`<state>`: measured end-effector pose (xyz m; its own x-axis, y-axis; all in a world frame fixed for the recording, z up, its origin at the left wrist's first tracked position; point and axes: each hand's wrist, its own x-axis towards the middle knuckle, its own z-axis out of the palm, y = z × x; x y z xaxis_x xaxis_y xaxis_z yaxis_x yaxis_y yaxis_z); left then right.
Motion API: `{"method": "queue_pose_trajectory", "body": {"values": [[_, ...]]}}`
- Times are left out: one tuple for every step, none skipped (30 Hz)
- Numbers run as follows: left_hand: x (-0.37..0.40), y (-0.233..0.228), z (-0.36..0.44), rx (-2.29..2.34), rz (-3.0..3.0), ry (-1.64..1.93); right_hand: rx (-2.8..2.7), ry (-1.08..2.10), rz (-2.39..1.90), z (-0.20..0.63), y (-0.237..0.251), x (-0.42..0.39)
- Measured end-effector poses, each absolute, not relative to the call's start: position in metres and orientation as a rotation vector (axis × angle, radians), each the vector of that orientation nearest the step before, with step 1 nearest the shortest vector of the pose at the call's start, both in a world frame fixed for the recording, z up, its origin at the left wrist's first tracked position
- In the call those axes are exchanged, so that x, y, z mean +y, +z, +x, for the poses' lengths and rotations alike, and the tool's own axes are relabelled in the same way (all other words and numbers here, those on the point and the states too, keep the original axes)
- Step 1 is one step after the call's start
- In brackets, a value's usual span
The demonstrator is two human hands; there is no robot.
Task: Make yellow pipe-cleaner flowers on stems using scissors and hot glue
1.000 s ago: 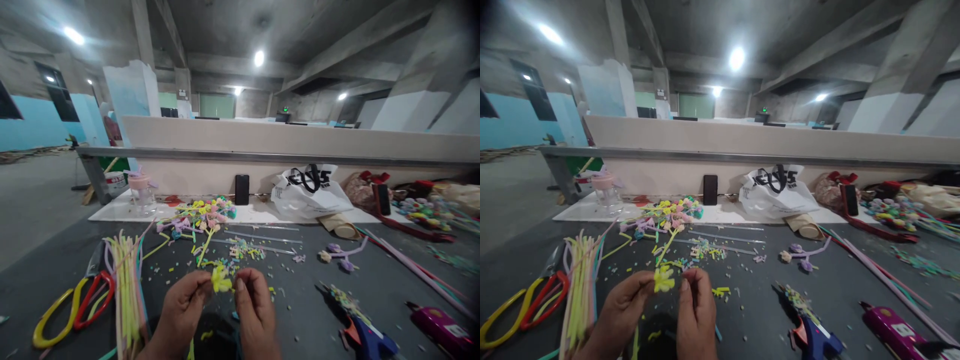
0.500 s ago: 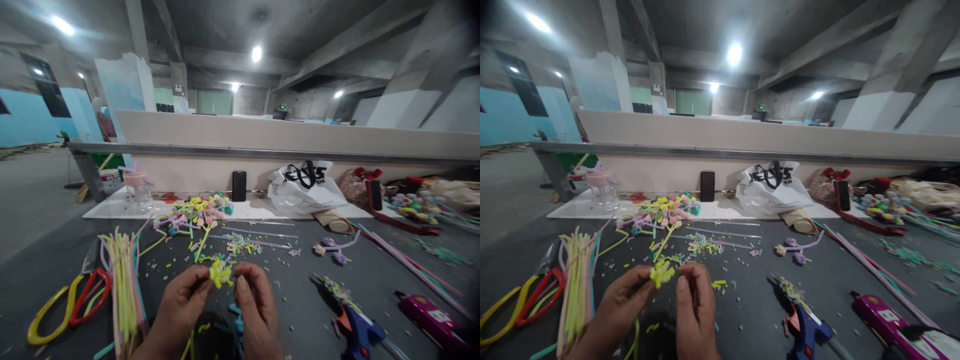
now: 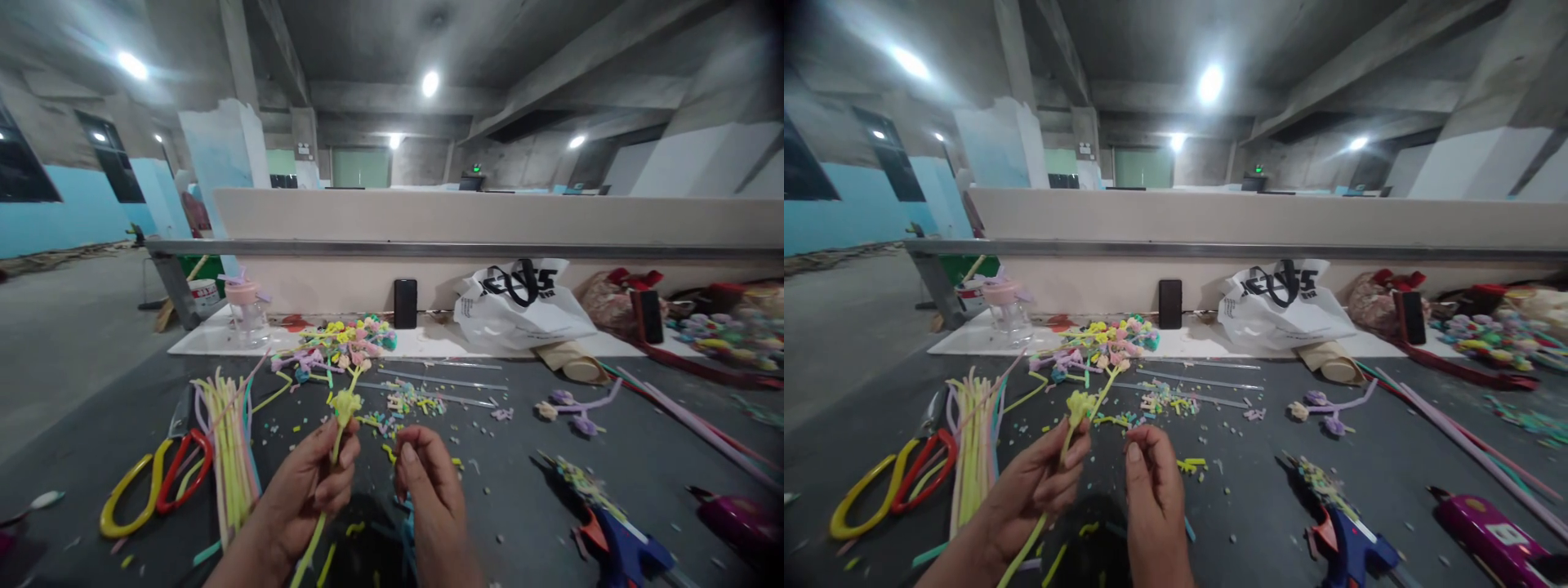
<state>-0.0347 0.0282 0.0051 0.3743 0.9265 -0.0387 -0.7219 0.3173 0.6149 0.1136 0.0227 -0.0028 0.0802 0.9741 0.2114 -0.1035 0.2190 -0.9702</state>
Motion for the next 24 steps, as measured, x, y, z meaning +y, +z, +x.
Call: {"method": "queue_pose_trajectory", "body": {"values": [[0.029, 0.005, -0.035, 0.424, 0.568, 1.124, -1.17, 1.057, -1.002, 0.113, -0.002, 0.023], [0.03, 0.004, -0.035, 0.427, 0.58, 1.123, -1.166, 1.06, -1.002, 0.112, -0.001, 0.022], [0.031, 0.004, -0.035, 0.436, 0.591, 1.122, -1.164, 1.063, -1.002, 0.112, 0.0, 0.022], [0.031, 0.004, -0.035, 0.448, 0.601, 1.125, -1.161, 1.064, -1.004, 0.111, 0.001, 0.023], [0.032, 0.004, -0.036, 0.464, 0.61, 1.129, -1.158, 1.064, -1.007, 0.11, 0.001, 0.023], [0.032, 0.003, -0.035, 0.481, 0.618, 1.135, -1.157, 1.066, -1.009, 0.11, 0.002, 0.023], [0.032, 0.003, -0.035, 0.501, 0.629, 1.141, -1.155, 1.068, -1.011, 0.11, 0.001, 0.023], [0.032, 0.003, -0.034, 0.526, 0.644, 1.146, -1.155, 1.072, -1.012, 0.11, 0.001, 0.024], [0.032, 0.003, -0.033, 0.559, 0.665, 1.149, -1.156, 1.077, -1.01, 0.11, 0.0, 0.024], [0.032, 0.002, -0.032, 0.606, 0.695, 1.154, -1.156, 1.081, -1.005, 0.11, -0.001, 0.025], [0.032, 0.002, -0.03, 0.671, 0.734, 1.165, -1.159, 1.09, -0.999, 0.11, -0.001, 0.025], [0.031, 0.002, -0.027, 0.754, 0.784, 1.185, -1.163, 1.101, -0.996, 0.11, -0.001, 0.025], [0.03, 0.001, -0.025, 0.85, 0.853, 1.205, -1.166, 1.114, -0.996, 0.11, -0.001, 0.025], [0.029, 0.001, -0.023, 0.954, 0.943, 1.22, -1.164, 1.132, -0.998, 0.11, -0.001, 0.025], [0.028, 0.002, -0.021, 1.061, 1.054, 1.224, -1.159, 1.156, -1.001, 0.11, -0.001, 0.025], [0.026, 0.002, -0.019, 1.164, 1.183, 1.214, -1.151, 1.185, -0.999, 0.11, -0.001, 0.025], [0.024, 0.003, -0.018, 1.259, 1.322, 1.199, -1.141, 1.217, -0.993, 0.11, -0.001, 0.025], [0.022, 0.005, -0.017, 1.337, 1.464, 1.182, -1.131, 1.246, -0.98, 0.109, 0.0, 0.025], [0.02, 0.006, -0.016, 1.395, 1.598, 1.169, -1.126, 1.271, -0.962, 0.109, -0.001, 0.025], [0.018, 0.008, -0.015, 1.431, 1.707, 1.163, -1.126, 1.29, -0.946, 0.109, -0.001, 0.026], [0.016, 0.01, -0.014, 1.442, 1.785, 1.157, -1.127, 1.302, -0.933, 0.109, -0.001, 0.026], [0.015, 0.012, -0.013, 1.433, 1.814, 1.142, -1.126, 1.309, -0.919, 0.109, -0.001, 0.026], [0.015, 0.013, -0.013, 1.409, 1.783, 1.114, -1.12, 1.32, -0.903, 0.11, -0.001, 0.027], [0.015, 0.014, -0.012, 1.37, 1.701, 1.071, -1.11, 1.333, -0.886, 0.11, -0.001, 0.028]]}}
